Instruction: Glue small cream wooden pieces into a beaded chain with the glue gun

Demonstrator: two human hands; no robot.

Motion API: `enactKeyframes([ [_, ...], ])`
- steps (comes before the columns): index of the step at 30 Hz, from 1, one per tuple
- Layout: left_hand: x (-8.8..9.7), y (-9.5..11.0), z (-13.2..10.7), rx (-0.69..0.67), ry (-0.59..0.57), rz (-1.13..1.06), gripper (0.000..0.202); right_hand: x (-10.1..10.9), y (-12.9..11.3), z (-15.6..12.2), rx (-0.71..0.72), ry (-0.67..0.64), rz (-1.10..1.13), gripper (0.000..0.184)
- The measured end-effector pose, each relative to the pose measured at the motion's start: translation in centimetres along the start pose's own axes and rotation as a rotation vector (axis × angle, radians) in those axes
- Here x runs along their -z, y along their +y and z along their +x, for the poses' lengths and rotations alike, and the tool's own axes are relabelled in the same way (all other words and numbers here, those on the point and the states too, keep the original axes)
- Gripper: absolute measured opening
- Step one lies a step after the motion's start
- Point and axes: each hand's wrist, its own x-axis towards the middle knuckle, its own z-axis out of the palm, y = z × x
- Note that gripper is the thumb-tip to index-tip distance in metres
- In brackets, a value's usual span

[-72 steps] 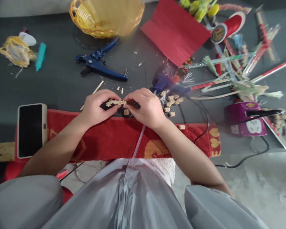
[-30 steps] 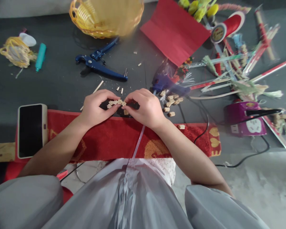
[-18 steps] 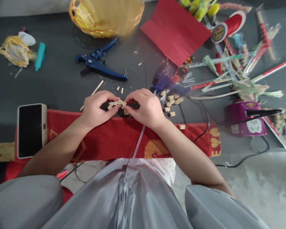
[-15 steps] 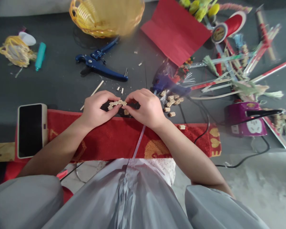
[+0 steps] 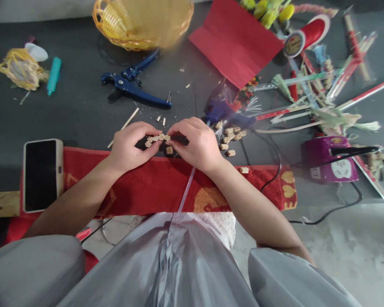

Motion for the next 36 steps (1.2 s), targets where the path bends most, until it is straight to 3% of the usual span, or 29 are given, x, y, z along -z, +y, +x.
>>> enactKeyframes([
  [23,0.05,0.14,-0.01,0.028,-0.011,0.005,0.009,0.07,-0.04,0.0,-0.024,-0.023,0.011,0.008],
  [36,0.52,0.15,0.44,0.159,-0.084,-0.063,0.01,0.42,-0.46,0.22,-0.023,-0.04,-0.007,0.008],
])
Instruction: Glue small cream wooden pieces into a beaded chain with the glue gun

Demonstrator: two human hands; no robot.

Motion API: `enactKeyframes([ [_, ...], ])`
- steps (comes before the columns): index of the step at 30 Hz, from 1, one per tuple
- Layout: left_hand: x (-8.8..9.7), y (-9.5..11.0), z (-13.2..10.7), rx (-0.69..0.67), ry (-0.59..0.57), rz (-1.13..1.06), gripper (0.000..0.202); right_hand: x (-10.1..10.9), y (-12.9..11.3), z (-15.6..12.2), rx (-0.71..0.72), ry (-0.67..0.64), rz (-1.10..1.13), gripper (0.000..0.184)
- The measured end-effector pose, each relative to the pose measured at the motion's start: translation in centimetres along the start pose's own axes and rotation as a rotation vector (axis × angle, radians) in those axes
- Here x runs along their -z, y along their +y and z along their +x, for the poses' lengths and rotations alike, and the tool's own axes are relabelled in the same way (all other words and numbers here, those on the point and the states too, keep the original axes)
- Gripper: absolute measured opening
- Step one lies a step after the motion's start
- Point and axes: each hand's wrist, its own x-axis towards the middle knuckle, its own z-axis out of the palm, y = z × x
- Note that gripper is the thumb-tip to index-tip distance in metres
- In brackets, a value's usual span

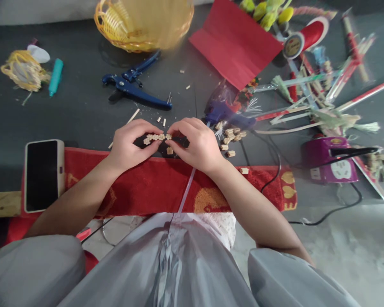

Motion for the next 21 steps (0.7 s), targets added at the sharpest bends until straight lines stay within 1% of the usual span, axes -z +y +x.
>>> enactKeyframes([
  [2,0.1,-0.1,0.1,0.029,-0.001,-0.027,0.01,0.4,-0.2,0.1,0.011,0.017,0.031,0.009],
  [4,0.1,-0.2,0.2,0.051,-0.001,-0.058,0.011,0.9,-0.5,0.1,0.061,-0.003,0.112,0.01],
  [7,0.0,-0.5,0.3,0.064,-0.001,-0.109,0.012,1.3,-1.3,0.0,0.188,-0.132,0.265,0.009],
  [10,0.0,-0.7,0.2,0.066,0.005,-0.161,0.013,1.1,-2.1,-0.3,0.263,-0.242,0.311,0.005],
  [13,0.0,-0.6,0.2,0.079,0.01,-0.191,0.014,0.8,-2.6,-0.5,0.286,-0.3,0.287,0.005],
  [16,0.1,-0.5,0.3,0.08,-0.002,-0.175,0.017,0.7,-2.6,-0.6,0.272,-0.345,0.253,0.006],
  [21,0.0,-0.6,0.4,0.059,-0.012,-0.149,0.023,0.8,-2.3,-0.6,0.251,-0.327,0.251,0.006],
])
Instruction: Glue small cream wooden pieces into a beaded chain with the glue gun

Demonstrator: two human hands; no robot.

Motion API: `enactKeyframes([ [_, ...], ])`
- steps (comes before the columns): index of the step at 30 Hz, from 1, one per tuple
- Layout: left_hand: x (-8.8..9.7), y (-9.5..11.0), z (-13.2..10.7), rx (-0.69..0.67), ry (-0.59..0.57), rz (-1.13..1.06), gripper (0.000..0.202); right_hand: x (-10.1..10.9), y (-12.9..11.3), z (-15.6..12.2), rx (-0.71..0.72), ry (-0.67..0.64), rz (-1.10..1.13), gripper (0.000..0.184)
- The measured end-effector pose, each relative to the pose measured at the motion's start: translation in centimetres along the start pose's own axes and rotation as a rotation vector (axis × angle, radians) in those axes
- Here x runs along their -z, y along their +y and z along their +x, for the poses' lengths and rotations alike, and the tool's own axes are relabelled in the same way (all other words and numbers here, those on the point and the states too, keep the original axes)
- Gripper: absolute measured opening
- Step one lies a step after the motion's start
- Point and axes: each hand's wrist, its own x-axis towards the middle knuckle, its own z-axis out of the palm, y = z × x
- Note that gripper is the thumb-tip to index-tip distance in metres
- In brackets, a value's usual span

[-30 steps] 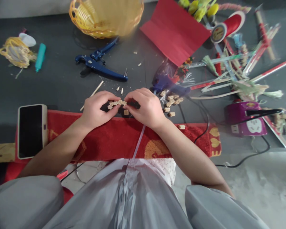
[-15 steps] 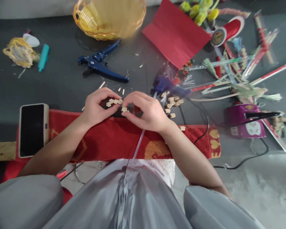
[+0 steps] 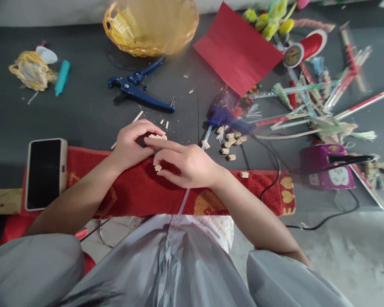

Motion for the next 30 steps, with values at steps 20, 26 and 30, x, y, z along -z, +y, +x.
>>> enactKeyframes([
  [20,-0.2,-0.3,0.0,0.04,0.131,0.048,0.011,0.9,0.7,-0.4,-0.047,0.123,-0.056,0.007],
  [26,-0.2,-0.2,0.0,0.03,0.19,0.002,0.008,1.1,0.8,-0.5,-0.065,0.148,-0.035,0.007],
  [30,-0.2,-0.1,0.0,0.031,0.192,-0.009,0.008,1.2,0.9,-0.5,-0.076,0.164,-0.045,0.008],
])
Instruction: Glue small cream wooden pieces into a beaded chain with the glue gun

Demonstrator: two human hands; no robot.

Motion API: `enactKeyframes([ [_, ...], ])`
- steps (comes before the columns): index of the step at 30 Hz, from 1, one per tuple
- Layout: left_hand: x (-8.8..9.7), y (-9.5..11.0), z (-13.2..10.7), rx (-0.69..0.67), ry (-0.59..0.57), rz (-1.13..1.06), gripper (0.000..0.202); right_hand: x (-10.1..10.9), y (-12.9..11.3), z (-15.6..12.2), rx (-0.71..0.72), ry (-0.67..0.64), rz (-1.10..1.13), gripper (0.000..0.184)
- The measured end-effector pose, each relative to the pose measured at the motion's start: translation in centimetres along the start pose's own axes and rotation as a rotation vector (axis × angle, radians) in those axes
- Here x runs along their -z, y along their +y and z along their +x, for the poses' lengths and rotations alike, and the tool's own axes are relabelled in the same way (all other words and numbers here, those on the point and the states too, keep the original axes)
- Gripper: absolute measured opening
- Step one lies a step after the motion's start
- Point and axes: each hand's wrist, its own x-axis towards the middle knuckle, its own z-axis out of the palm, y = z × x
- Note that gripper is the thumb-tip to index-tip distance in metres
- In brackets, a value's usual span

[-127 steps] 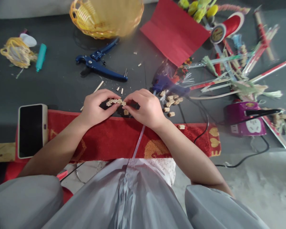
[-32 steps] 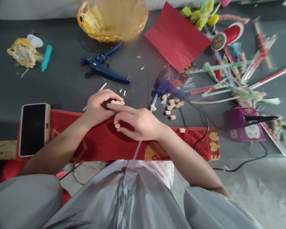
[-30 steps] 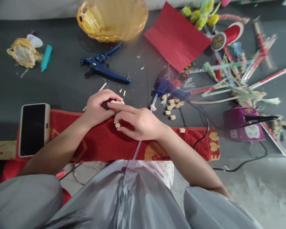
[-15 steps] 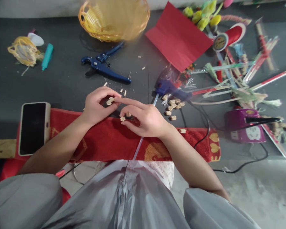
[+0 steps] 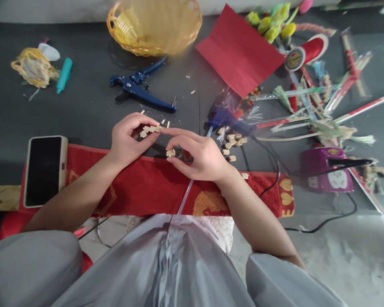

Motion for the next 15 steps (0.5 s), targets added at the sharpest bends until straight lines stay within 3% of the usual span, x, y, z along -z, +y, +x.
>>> enactKeyframes([
  [15,0.04,-0.09,0.02,-0.051,0.004,0.011,0.009,-0.07,0.0,0.05,0.014,0.015,-0.007,0.008],
])
